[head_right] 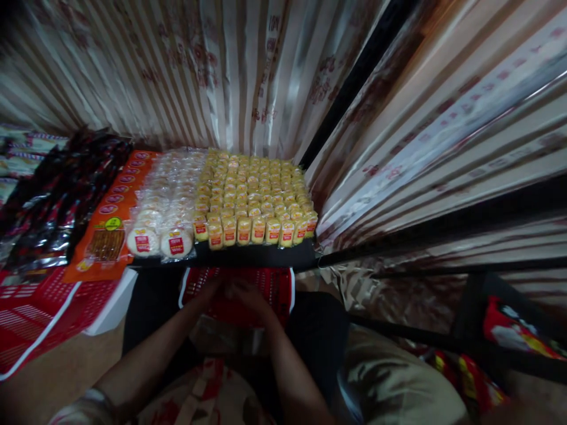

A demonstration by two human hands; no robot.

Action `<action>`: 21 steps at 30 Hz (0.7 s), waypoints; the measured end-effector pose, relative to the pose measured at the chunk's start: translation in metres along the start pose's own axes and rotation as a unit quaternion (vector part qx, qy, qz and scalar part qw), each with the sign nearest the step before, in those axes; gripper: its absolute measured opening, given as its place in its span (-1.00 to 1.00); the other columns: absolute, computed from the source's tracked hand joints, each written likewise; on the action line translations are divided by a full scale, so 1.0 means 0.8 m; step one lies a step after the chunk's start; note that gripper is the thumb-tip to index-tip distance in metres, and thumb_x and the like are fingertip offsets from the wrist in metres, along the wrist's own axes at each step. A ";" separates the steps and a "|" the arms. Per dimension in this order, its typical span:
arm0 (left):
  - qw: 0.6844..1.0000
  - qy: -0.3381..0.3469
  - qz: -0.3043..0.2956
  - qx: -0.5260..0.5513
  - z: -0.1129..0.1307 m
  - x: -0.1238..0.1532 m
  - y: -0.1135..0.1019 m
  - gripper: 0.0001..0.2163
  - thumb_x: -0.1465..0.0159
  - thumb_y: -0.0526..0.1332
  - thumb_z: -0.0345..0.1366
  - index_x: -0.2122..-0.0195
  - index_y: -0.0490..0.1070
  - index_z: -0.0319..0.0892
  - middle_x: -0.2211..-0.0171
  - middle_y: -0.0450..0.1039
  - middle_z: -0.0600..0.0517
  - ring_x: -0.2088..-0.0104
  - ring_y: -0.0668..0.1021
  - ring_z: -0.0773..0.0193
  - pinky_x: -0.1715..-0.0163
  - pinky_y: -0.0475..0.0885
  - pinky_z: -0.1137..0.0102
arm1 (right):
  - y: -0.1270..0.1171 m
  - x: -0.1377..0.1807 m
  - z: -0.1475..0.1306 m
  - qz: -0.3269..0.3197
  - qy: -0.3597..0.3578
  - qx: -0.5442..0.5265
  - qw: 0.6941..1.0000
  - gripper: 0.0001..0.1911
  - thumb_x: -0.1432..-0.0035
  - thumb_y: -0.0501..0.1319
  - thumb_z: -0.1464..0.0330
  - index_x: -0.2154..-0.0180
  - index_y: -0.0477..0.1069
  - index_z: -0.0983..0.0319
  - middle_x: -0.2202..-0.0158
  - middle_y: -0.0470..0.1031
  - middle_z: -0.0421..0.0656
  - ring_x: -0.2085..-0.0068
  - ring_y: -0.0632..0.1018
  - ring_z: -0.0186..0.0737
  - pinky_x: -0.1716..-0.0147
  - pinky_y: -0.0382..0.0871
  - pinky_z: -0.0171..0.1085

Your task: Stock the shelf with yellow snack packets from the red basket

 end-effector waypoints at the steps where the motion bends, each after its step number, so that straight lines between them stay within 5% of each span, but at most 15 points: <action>1: 1.000 -0.014 -0.009 0.021 -0.002 0.003 -0.005 -0.80 -0.23 0.13 -0.23 0.43 0.46 -0.20 0.47 0.49 0.01 0.36 0.54 0.22 0.33 0.44 0.33 | -0.003 0.003 -0.003 0.011 0.016 -0.033 0.999 -0.61 -0.16 0.09 0.12 0.16 0.49 0.23 0.14 0.55 -0.09 0.12 0.54 -0.15 0.05 0.37 -0.14; 7: 0.983 -0.085 -0.048 0.154 -0.012 0.031 -0.019 -0.90 -0.09 0.21 -0.30 0.50 0.48 -0.17 0.46 0.53 -0.02 0.35 0.55 0.20 0.40 0.41 0.42 | 0.002 0.022 -0.023 0.034 0.034 -0.156 0.987 -0.48 0.10 0.31 -0.01 0.17 0.51 0.19 0.08 0.52 -0.08 0.02 0.48 -0.06 -0.05 0.27 -0.08; 14: 0.956 -0.125 -0.074 0.253 -0.016 0.054 -0.023 -0.84 -0.10 0.25 -0.26 0.39 0.48 -0.25 0.42 0.53 -0.06 0.44 0.55 0.27 0.54 0.37 0.49 | 0.034 0.039 -0.037 0.050 -0.019 -0.214 0.975 -0.49 0.15 0.36 0.06 0.14 0.49 0.14 0.15 0.55 -0.15 0.09 0.52 -0.13 0.00 0.32 -0.11; 21: 0.946 -0.110 -0.131 0.276 0.002 0.082 -0.035 -0.72 -0.13 0.21 -0.13 0.28 0.48 -0.26 0.42 0.54 -0.04 0.51 0.53 0.32 0.59 0.33 0.50 | 0.040 0.044 -0.031 0.184 -0.016 -0.245 0.952 -0.52 0.18 0.34 -0.02 0.36 0.50 0.24 0.37 0.55 -0.18 0.33 0.52 -0.22 0.24 0.37 -0.24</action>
Point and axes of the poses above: each hand's wrist, its own x-axis away from the middle knuckle, its own y-axis out of the palm, z = x × y, the point moved 4 cm from there along -x, towards the middle knuckle
